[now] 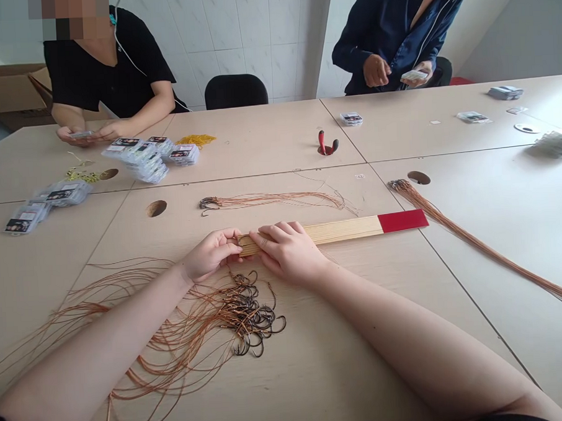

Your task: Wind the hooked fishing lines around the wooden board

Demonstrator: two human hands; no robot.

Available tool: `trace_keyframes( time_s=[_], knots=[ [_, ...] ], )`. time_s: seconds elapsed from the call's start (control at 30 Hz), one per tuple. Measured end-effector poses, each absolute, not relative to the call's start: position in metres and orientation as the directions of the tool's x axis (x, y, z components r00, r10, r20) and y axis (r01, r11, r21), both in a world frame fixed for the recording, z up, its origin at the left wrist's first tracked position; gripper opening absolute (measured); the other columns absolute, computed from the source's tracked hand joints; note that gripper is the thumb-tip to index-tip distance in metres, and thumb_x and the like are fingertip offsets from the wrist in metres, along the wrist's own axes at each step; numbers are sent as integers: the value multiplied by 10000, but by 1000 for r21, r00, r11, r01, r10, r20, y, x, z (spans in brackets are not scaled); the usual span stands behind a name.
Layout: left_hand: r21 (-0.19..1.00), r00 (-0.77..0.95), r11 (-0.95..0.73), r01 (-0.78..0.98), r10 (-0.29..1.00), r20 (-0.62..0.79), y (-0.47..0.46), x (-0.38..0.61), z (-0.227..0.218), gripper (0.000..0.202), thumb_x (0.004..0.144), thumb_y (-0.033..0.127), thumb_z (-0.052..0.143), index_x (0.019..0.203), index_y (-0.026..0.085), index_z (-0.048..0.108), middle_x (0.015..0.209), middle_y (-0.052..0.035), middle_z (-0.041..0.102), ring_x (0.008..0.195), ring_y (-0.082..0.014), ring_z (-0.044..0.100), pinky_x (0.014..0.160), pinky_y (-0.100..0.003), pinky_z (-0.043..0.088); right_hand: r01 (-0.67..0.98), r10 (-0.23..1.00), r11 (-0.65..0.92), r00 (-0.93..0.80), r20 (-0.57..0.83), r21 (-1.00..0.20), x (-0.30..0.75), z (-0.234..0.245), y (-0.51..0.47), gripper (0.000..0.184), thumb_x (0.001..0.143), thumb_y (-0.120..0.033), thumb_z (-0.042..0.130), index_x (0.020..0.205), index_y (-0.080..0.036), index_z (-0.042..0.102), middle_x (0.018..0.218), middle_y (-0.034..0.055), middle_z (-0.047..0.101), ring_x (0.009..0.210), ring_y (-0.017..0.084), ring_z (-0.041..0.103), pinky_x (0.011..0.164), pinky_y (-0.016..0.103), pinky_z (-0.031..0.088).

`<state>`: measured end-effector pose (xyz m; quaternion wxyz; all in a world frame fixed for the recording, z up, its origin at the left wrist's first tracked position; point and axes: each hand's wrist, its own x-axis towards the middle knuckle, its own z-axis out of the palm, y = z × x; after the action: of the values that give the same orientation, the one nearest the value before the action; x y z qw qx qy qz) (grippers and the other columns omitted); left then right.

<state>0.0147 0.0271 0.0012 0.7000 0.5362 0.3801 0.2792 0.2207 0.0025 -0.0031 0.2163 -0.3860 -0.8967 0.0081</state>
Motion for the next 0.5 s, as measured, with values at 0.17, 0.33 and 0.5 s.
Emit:
trace_keyframes(
  time_s=[0.17, 0.33, 0.5],
  knots=[
    [959, 560, 282, 7, 794, -238, 27, 14, 1, 120, 753, 161, 562, 867, 121, 567, 750, -10, 589, 763, -147, 618, 650, -230, 438, 693, 703, 697, -610, 366, -184, 221, -3, 3, 395, 889, -295, 388, 1267, -196, 449, 1182, 75, 518, 1017, 211, 451, 862, 371, 348],
    [962, 563, 272, 14, 793, -233, 27, 14, -1, 124, 763, 178, 566, 876, 126, 562, 722, 2, 581, 748, -148, 629, 635, -226, 432, 694, 708, 694, -607, 361, -193, 222, -2, 3, 398, 885, -291, 390, 1269, -201, 445, 1181, 75, 519, 1015, 210, 453, 860, 369, 351],
    [968, 560, 246, 46, 796, -229, 27, 15, -2, 170, 769, 192, 561, 922, 119, 566, 792, -35, 626, 756, -151, 630, 631, -232, 432, 693, 710, 692, -603, 365, -202, 221, -2, 3, 402, 877, -288, 411, 1271, -213, 443, 1170, 73, 526, 1004, 206, 460, 853, 365, 355]
  ],
)
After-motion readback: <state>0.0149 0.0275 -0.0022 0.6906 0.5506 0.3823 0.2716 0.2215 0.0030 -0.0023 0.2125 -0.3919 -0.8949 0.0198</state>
